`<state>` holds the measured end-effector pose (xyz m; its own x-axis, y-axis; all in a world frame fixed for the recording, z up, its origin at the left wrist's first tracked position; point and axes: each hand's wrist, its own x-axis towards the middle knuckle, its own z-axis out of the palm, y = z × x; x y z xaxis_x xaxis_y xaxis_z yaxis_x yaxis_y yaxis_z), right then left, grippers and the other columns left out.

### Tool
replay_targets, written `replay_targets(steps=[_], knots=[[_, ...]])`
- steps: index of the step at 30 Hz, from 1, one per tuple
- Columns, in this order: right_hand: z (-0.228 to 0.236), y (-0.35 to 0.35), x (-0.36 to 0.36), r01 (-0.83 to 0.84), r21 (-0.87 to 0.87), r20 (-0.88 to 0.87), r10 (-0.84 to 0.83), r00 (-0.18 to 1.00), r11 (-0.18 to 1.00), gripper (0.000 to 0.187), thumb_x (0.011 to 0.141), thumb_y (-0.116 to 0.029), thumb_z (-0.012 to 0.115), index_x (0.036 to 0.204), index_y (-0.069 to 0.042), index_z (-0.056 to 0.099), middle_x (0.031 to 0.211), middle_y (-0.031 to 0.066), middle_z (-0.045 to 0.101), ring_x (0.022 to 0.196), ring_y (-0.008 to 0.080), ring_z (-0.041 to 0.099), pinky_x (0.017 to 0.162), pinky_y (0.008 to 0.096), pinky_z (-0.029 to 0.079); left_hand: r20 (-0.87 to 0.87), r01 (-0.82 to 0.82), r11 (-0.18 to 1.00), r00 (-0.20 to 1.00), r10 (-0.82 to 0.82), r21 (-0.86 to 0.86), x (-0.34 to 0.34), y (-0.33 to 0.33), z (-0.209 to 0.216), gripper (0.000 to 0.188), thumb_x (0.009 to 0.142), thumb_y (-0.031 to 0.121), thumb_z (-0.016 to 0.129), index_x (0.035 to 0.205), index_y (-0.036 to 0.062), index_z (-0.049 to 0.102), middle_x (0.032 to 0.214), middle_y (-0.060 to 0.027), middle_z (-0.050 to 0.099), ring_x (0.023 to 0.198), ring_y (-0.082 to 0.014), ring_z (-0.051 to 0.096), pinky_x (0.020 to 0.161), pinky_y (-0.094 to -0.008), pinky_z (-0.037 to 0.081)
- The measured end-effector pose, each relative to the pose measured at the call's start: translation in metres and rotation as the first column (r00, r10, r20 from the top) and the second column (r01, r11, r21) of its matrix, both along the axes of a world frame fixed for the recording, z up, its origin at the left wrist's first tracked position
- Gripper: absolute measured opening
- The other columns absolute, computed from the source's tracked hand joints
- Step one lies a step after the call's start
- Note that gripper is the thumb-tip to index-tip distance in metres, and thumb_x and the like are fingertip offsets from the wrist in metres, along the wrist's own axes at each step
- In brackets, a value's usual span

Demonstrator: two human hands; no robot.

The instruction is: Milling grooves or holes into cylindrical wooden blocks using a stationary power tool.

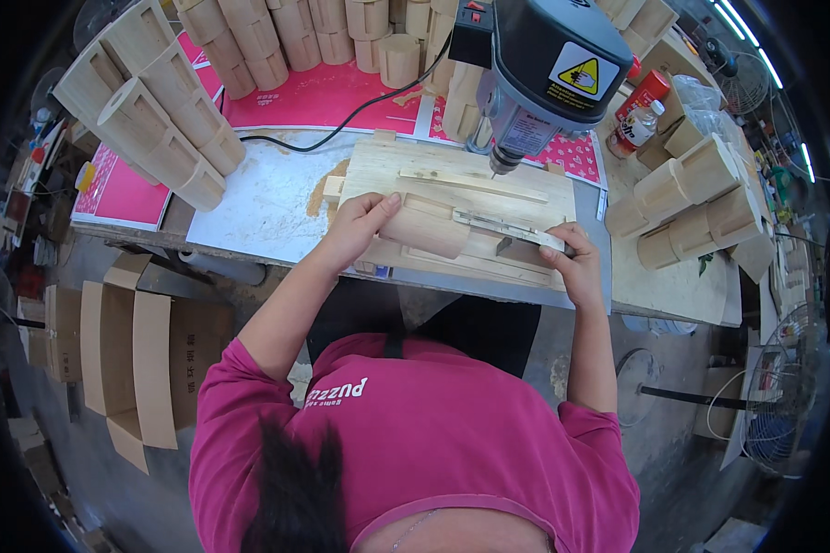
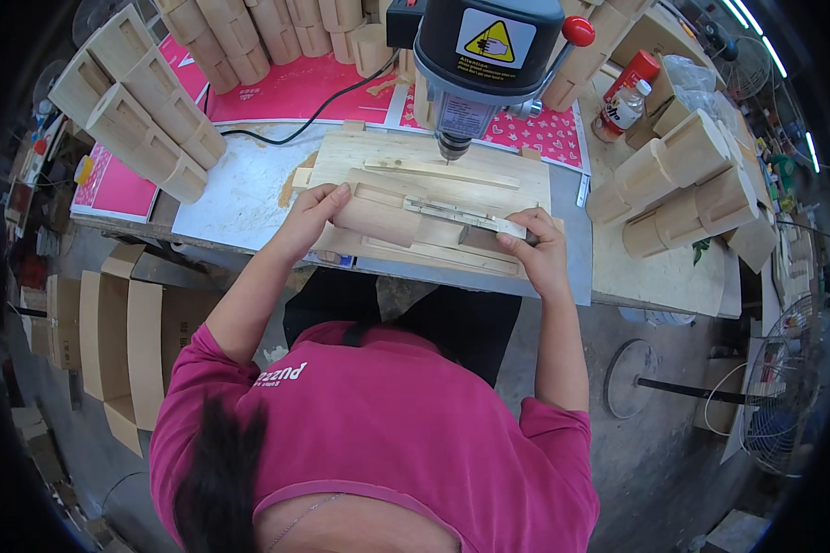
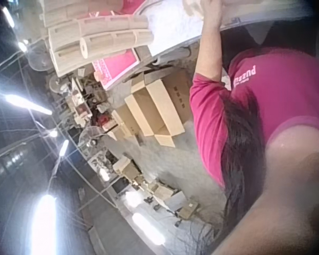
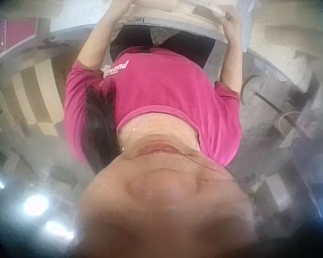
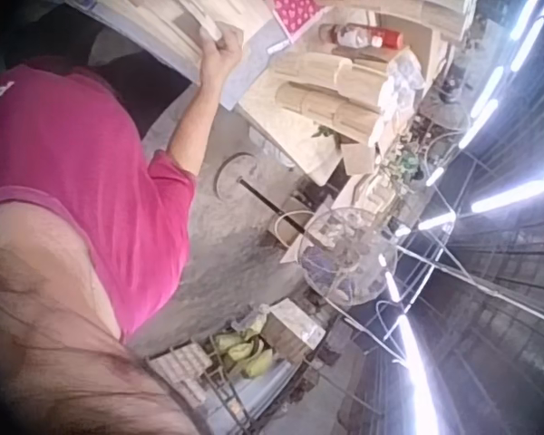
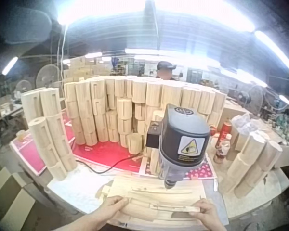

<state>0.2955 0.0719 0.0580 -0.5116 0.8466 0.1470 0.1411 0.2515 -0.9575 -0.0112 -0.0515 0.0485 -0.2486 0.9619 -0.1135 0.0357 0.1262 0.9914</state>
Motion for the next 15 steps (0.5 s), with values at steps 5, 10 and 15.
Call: replay_targets(steps=[5, 10, 15], knots=[[-0.008, 0.005, -0.010, -0.033, 0.104, 0.051, 0.027, 0.998, 0.994, 0.024, 0.069, -0.002, 0.072, 0.091, 0.000, 0.064, 0.088, 0.0006, 0.052, 0.083, 0.0095, 0.050, 0.070, 0.0206, 0.040, 0.109, 0.090, 0.996, 0.990, -0.087, -0.022, 0.012, 0.011, -0.014, 0.044, 0.089, 0.041, 0.050, 0.090, -0.0021, 0.060, 0.071, -0.0009, 0.053, 0.066, -0.0073, 0.044, 0.061, -0.0221, 0.037], [-0.006, 0.006, -0.015, -0.007, 0.193, 0.064, -0.005, 0.998, 0.981, 0.023, 0.069, -0.002, 0.072, 0.090, 0.000, 0.064, 0.086, 0.0011, 0.052, 0.082, 0.0102, 0.050, 0.068, 0.0208, 0.040, -0.023, 0.055, 0.998, 0.998, -0.055, 0.002, 0.027, 0.020, -0.011, 0.045, 0.090, 0.040, 0.048, 0.093, -0.0034, 0.060, 0.073, -0.0025, 0.054, 0.068, -0.0100, 0.046, 0.065, -0.0251, 0.040], [-0.007, 0.006, -0.019, 0.008, 0.111, 0.014, -0.010, 1.000, 0.994, 0.022, 0.068, -0.002, 0.072, 0.088, 0.000, 0.064, 0.085, 0.0013, 0.052, 0.080, 0.0109, 0.051, 0.069, 0.0215, 0.040, -0.106, 0.025, 0.999, 0.994, -0.019, 0.049, 0.039, 0.023, -0.011, 0.047, 0.091, 0.039, 0.047, 0.093, -0.0057, 0.058, 0.072, -0.0056, 0.054, 0.070, -0.0121, 0.047, 0.066, -0.0270, 0.040]])
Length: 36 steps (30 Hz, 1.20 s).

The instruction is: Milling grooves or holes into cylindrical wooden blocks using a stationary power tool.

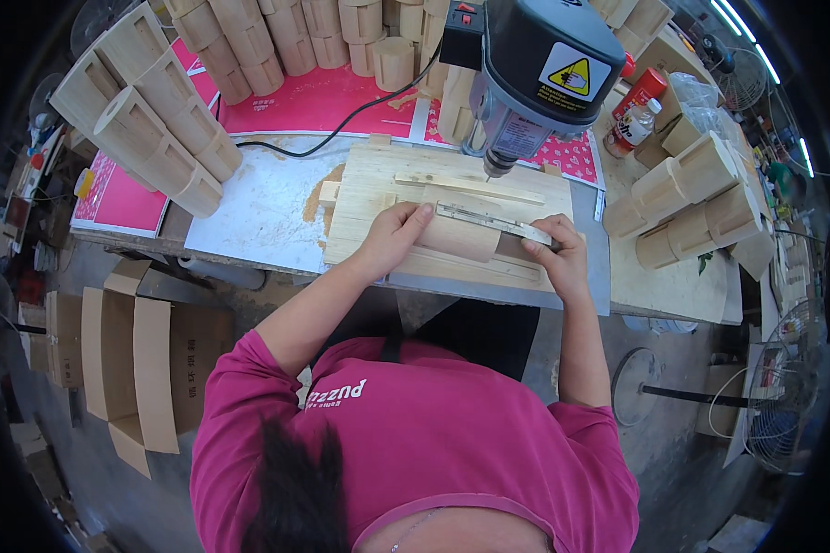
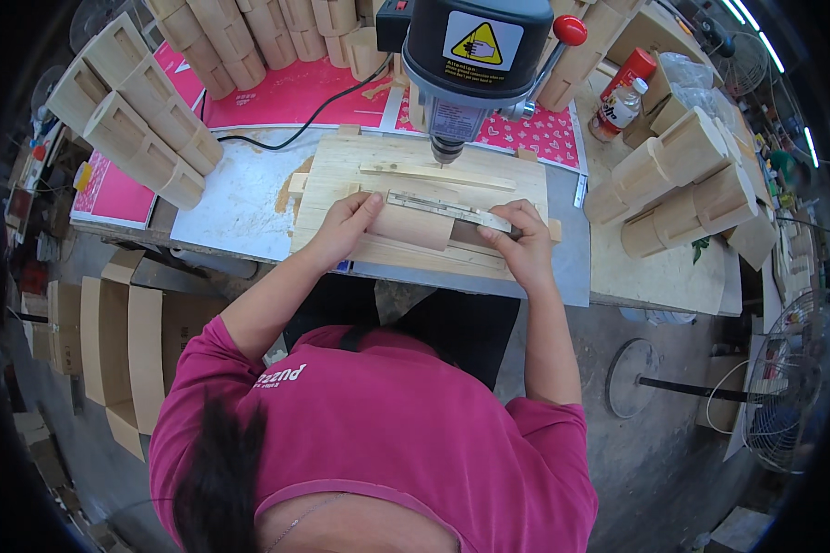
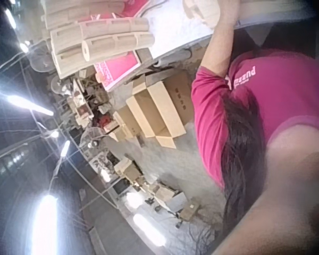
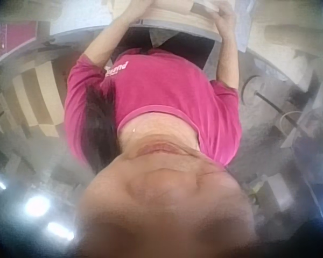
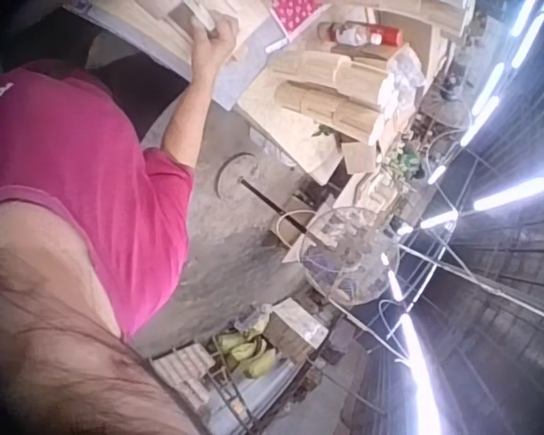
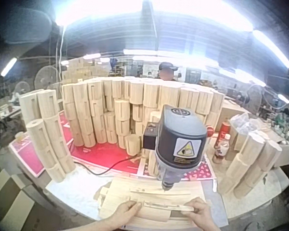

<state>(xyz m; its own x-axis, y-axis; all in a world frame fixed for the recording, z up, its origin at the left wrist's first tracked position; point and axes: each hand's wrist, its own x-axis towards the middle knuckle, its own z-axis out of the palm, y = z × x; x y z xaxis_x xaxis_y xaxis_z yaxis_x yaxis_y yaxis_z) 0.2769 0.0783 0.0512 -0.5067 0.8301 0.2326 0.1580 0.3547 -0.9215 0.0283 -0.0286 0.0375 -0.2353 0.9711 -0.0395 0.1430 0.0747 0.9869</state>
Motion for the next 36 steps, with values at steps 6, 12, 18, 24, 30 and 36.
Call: replay_targets(steps=[6, 12, 18, 24, 30, 36], knots=[[0.001, 0.000, -0.001, -0.001, 0.070, 0.028, -0.001, 1.000, 0.998, 0.023, 0.067, -0.002, 0.073, 0.088, -0.001, 0.065, 0.084, 0.0016, 0.053, 0.081, 0.0118, 0.052, 0.070, 0.0225, 0.041, -0.018, -0.011, 1.000, 1.000, 0.011, -0.011, 0.000, -0.001, -0.004, 0.047, 0.092, 0.038, 0.045, 0.095, -0.0064, 0.058, 0.073, -0.0072, 0.055, 0.071, -0.0128, 0.048, 0.067, -0.0281, 0.041], [0.000, 0.004, -0.001, -0.006, 0.051, 0.035, 0.004, 0.999, 0.999, 0.024, 0.066, -0.002, 0.073, 0.089, -0.002, 0.065, 0.084, 0.0020, 0.054, 0.081, 0.0125, 0.052, 0.070, 0.0232, 0.041, -0.171, 0.162, 0.979, 0.975, -0.139, 0.127, -0.018, -0.010, -0.018, 0.041, 0.082, 0.038, 0.060, 0.097, -0.0001, 0.058, 0.083, -0.0064, 0.054, 0.076, -0.0147, 0.050, 0.069, -0.0278, 0.039], [0.002, 0.019, 0.002, 0.052, 0.187, 0.103, -0.072, 0.992, 0.981, 0.024, 0.066, -0.001, 0.072, 0.089, -0.001, 0.065, 0.085, 0.0041, 0.056, 0.081, 0.0149, 0.053, 0.071, 0.0247, 0.042, -0.746, 0.198, 0.953, 0.665, 0.041, 0.229, -0.012, -0.006, -0.032, 0.056, 0.059, 0.032, 0.076, 0.108, 0.0115, 0.056, 0.089, -0.0042, 0.054, 0.089, -0.0219, 0.049, 0.082, -0.0385, 0.029], [-0.005, 0.047, -0.011, 0.131, 0.203, 0.083, -0.150, 0.985, 0.970, 0.025, 0.066, -0.002, 0.072, 0.090, 0.000, 0.065, 0.086, 0.0057, 0.056, 0.084, 0.0178, 0.054, 0.075, 0.0263, 0.042, -0.720, 0.103, 0.956, 0.681, 0.134, 0.275, -0.015, 0.028, -0.037, 0.058, 0.056, 0.031, 0.077, 0.108, 0.0134, 0.057, 0.079, 0.0005, 0.056, 0.088, -0.0198, 0.050, 0.082, -0.0401, 0.026], [0.002, 0.038, -0.025, 0.050, 0.255, 0.133, -0.086, 0.987, 0.966, 0.027, 0.068, -0.005, 0.071, 0.093, -0.001, 0.063, 0.092, 0.0065, 0.055, 0.088, 0.0192, 0.053, 0.079, 0.0280, 0.041, -0.702, 0.162, 0.938, 0.704, 0.107, 0.305, -0.039, 0.022, -0.041, 0.052, 0.058, 0.029, 0.077, 0.104, 0.0122, 0.058, 0.076, 0.0009, 0.055, 0.083, -0.0189, 0.052, 0.079, -0.0374, 0.027], [0.026, 0.054, -0.014, -0.024, 0.342, 0.081, -0.004, 0.997, 0.939, 0.042, 0.077, -0.016, 0.068, 0.114, -0.005, 0.053, 0.104, 0.0064, 0.055, 0.096, 0.0185, 0.052, 0.085, 0.0308, 0.040, -0.713, 0.226, 0.937, 0.700, 0.034, 0.267, -0.043, 0.024, -0.042, 0.051, 0.061, 0.027, 0.075, 0.106, 0.0108, 0.057, 0.077, -0.0010, 0.054, 0.082, -0.0185, 0.053, 0.077, -0.0360, 0.027]])
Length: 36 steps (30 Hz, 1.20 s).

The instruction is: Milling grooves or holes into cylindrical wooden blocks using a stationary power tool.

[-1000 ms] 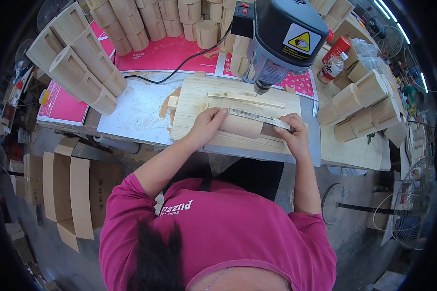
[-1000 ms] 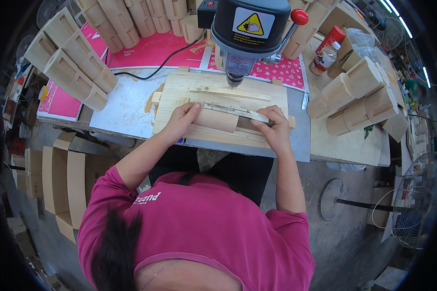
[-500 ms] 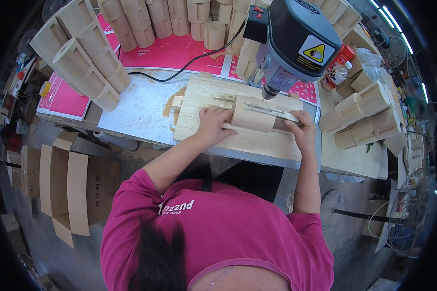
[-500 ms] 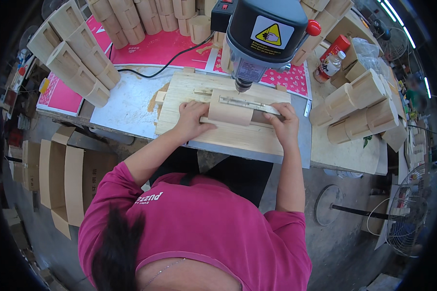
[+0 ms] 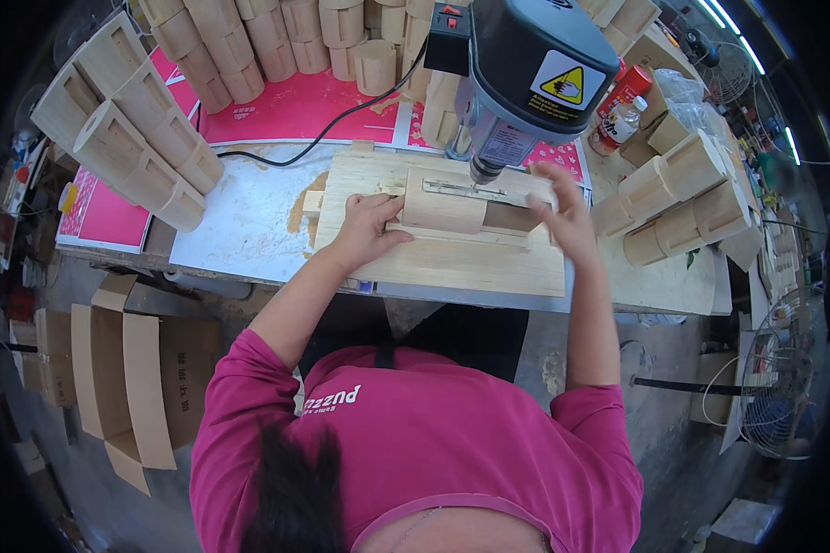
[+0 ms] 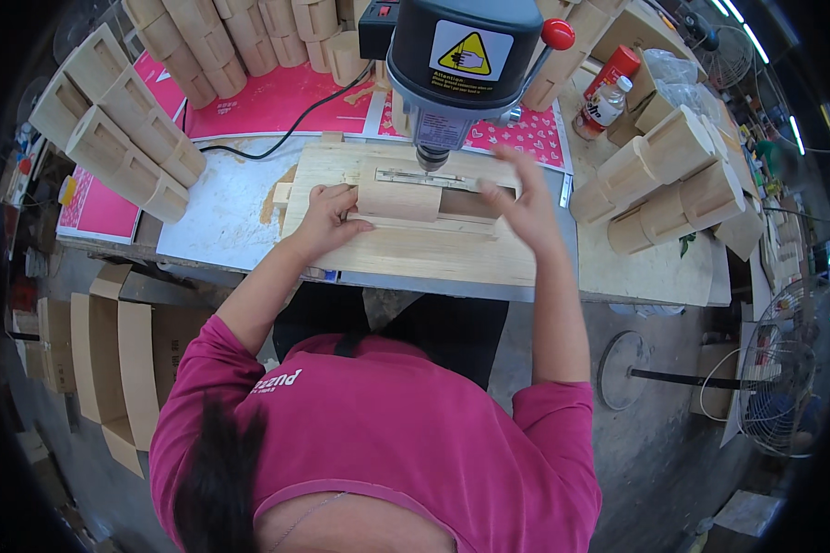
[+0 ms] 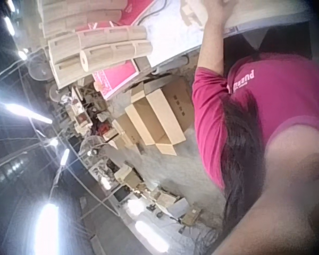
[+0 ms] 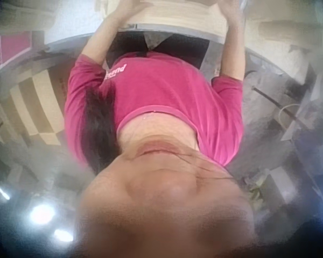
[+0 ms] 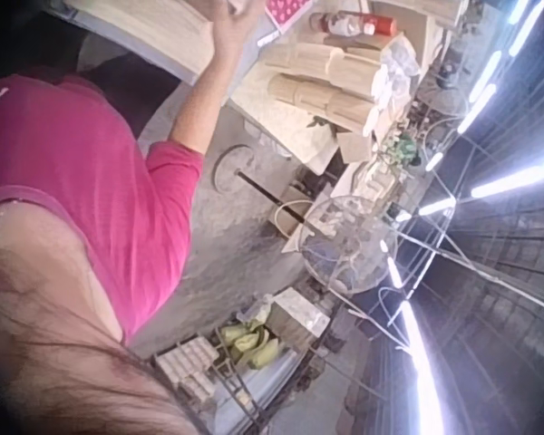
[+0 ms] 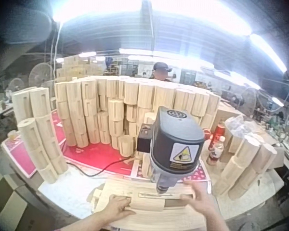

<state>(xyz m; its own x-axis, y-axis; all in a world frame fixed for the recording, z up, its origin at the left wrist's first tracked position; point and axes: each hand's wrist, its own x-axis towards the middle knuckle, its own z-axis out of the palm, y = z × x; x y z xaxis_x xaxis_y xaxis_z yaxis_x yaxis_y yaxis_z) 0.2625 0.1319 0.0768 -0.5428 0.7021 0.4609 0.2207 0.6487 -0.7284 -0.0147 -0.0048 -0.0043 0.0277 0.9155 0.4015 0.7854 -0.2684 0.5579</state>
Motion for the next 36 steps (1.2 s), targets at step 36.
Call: replay_targets(steps=[36], knots=[[0.022, -0.057, -0.026, 0.318, 0.399, -0.250, -0.232, 0.940, 0.860, 0.012, 0.082, 0.001, 0.052, 0.091, 0.002, 0.060, 0.059, 0.0095, 0.045, 0.052, 0.0195, 0.045, 0.049, 0.0274, 0.035, -0.055, -0.007, 1.000, 0.998, 0.007, -0.008, 0.003, -0.002, 0.001, 0.050, 0.065, 0.025, 0.073, 0.109, 0.0085, 0.056, 0.078, -0.0017, 0.053, 0.077, -0.0165, 0.055, 0.076, -0.0346, 0.029]])
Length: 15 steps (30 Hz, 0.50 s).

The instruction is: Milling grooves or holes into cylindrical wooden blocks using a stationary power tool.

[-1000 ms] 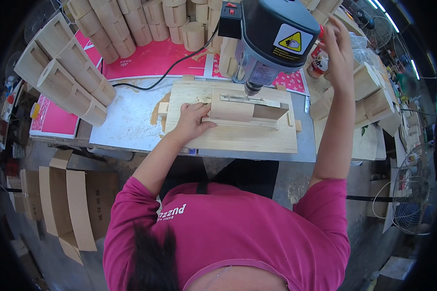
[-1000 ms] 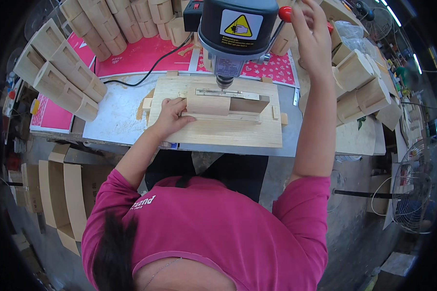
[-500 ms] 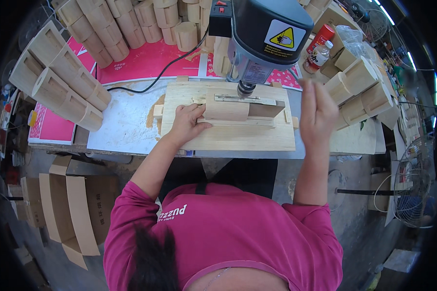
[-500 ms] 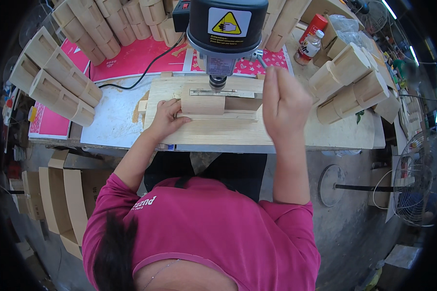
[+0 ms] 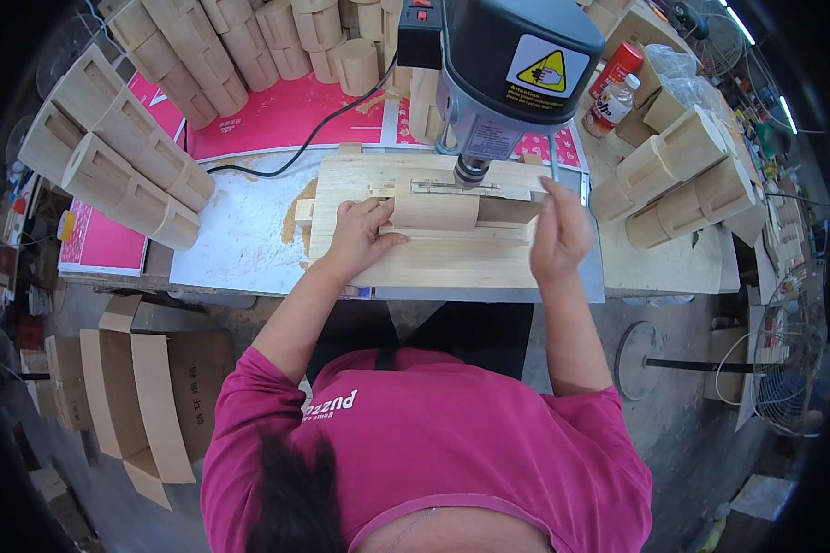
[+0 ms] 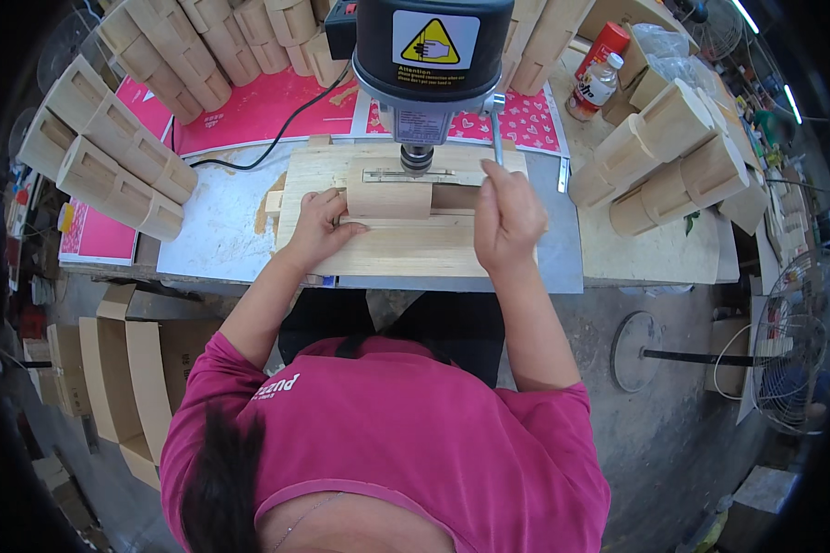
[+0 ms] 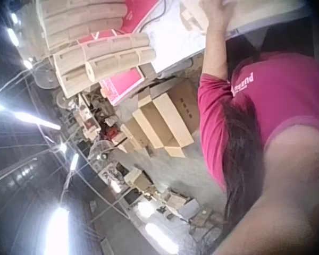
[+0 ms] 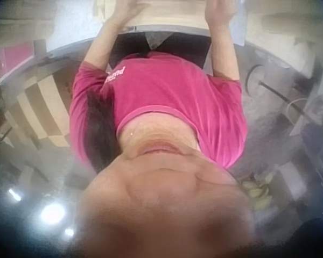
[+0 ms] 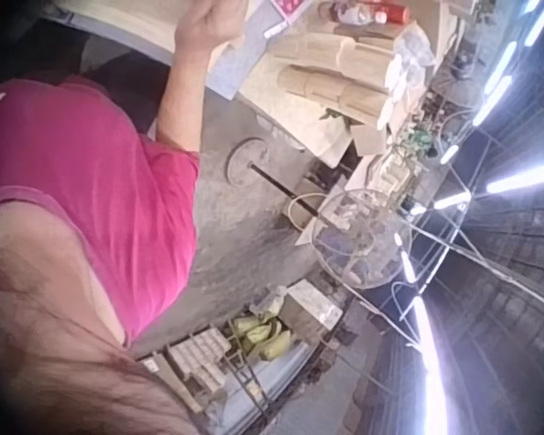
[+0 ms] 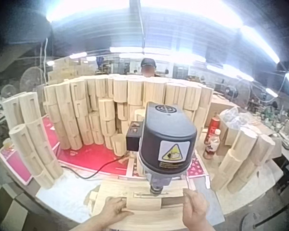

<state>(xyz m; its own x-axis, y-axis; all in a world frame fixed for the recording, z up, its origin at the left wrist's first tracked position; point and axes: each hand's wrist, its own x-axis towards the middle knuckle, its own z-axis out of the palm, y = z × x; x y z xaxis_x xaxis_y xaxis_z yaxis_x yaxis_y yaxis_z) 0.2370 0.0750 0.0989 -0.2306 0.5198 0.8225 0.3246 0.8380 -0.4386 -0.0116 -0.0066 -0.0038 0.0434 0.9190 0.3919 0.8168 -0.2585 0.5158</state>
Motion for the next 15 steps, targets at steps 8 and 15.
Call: replay_targets(steps=[8, 15], knots=[[0.135, 0.069, -0.020, 0.278, 0.035, 0.160, -0.280, 0.946, 0.960, 0.029, 0.087, -0.023, 0.048, 0.068, 0.000, 0.047, 0.058, 0.0144, 0.045, 0.051, 0.0282, 0.047, 0.051, 0.0338, 0.038, -0.045, -0.009, 0.999, 0.999, 0.011, 0.035, 0.025, 0.012, 0.005, 0.051, 0.064, 0.029, 0.073, 0.109, 0.0099, 0.057, 0.077, -0.0006, 0.054, 0.077, -0.0174, 0.053, 0.074, -0.0343, 0.029], [0.131, 0.109, -0.022, 0.253, 0.076, 0.176, -0.263, 0.949, 0.964, 0.040, 0.086, -0.037, 0.044, 0.084, 0.000, 0.060, 0.066, 0.0142, 0.057, 0.061, 0.0246, 0.054, 0.059, 0.0326, 0.041, 0.002, -0.035, 0.999, 0.999, 0.035, 0.035, 0.039, 0.018, 0.003, 0.052, 0.065, 0.033, 0.072, 0.110, 0.0110, 0.058, 0.076, -0.0001, 0.054, 0.079, -0.0173, 0.051, 0.073, -0.0345, 0.028]])
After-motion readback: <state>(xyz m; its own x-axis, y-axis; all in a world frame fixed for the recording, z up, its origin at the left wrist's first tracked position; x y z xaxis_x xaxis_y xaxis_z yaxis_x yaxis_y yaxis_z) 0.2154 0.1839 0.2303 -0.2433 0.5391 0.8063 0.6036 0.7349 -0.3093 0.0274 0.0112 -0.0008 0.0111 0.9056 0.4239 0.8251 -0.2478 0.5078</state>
